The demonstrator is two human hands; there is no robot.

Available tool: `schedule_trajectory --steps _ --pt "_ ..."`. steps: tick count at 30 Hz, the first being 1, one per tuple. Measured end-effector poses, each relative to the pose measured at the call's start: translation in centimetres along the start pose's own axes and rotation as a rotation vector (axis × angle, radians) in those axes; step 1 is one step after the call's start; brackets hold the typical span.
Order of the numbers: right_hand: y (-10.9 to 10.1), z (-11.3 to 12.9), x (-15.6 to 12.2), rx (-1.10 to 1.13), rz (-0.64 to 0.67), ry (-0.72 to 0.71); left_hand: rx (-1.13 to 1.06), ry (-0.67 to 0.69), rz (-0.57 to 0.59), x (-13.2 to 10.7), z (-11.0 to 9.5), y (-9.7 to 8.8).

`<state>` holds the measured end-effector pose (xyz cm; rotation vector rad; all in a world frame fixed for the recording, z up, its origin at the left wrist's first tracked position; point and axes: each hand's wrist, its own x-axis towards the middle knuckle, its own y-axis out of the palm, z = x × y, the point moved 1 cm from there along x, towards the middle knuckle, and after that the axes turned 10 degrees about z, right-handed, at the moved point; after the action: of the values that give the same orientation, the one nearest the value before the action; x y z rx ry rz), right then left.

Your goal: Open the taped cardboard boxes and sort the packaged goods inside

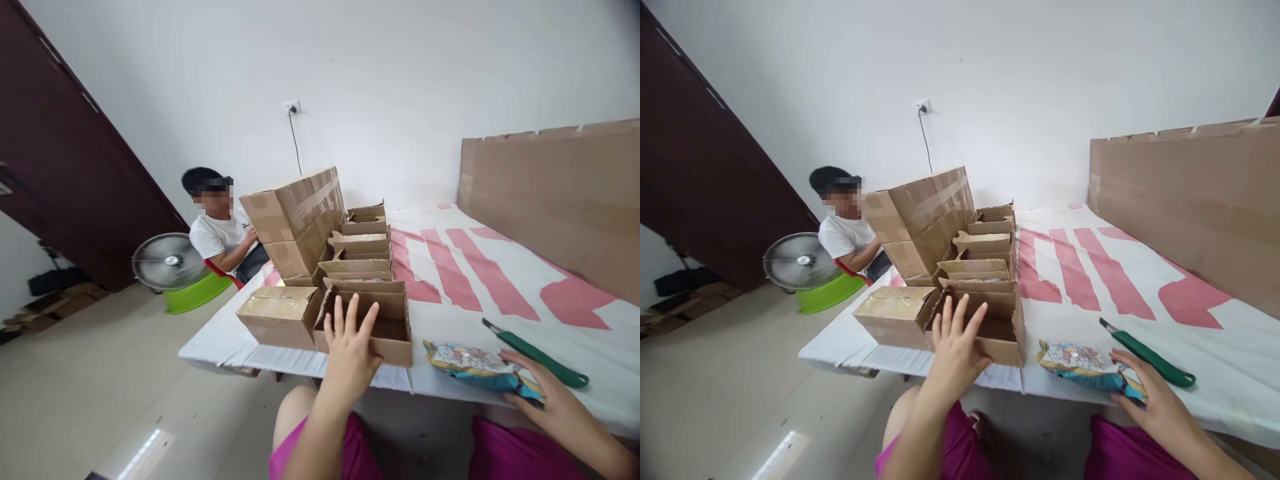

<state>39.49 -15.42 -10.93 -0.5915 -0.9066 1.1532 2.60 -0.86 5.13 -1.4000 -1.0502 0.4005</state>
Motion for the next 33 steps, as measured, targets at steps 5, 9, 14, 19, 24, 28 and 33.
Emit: schedule_trajectory --steps 5,9,14,19,24,28,33 --pt "0.1 0.0 0.0 -0.002 0.002 -0.023 0.101 -0.146 0.041 2.7 -0.6 3.4" --pt "0.0 0.3 0.2 -0.010 -0.008 -0.039 0.097 -0.092 0.068 4.8 0.1 3.8" --pt "-0.1 1.1 0.4 0.001 -0.072 -0.077 0.090 -0.039 0.058 5.9 0.7 4.0" --pt "0.2 1.7 0.4 0.005 -0.142 -0.119 0.083 -0.019 0.063 7.3 1.9 4.9" --pt "0.7 2.1 0.1 0.009 -0.209 -0.141 0.101 -0.034 0.073 9.5 2.9 5.3" --pt "1.1 2.2 -0.3 0.005 -0.210 -0.133 0.123 -0.037 0.079 11.5 3.7 5.7" --pt "1.3 2.3 -0.5 -0.020 -0.222 -0.148 0.147 -0.041 0.091 14.3 4.8 6.3"
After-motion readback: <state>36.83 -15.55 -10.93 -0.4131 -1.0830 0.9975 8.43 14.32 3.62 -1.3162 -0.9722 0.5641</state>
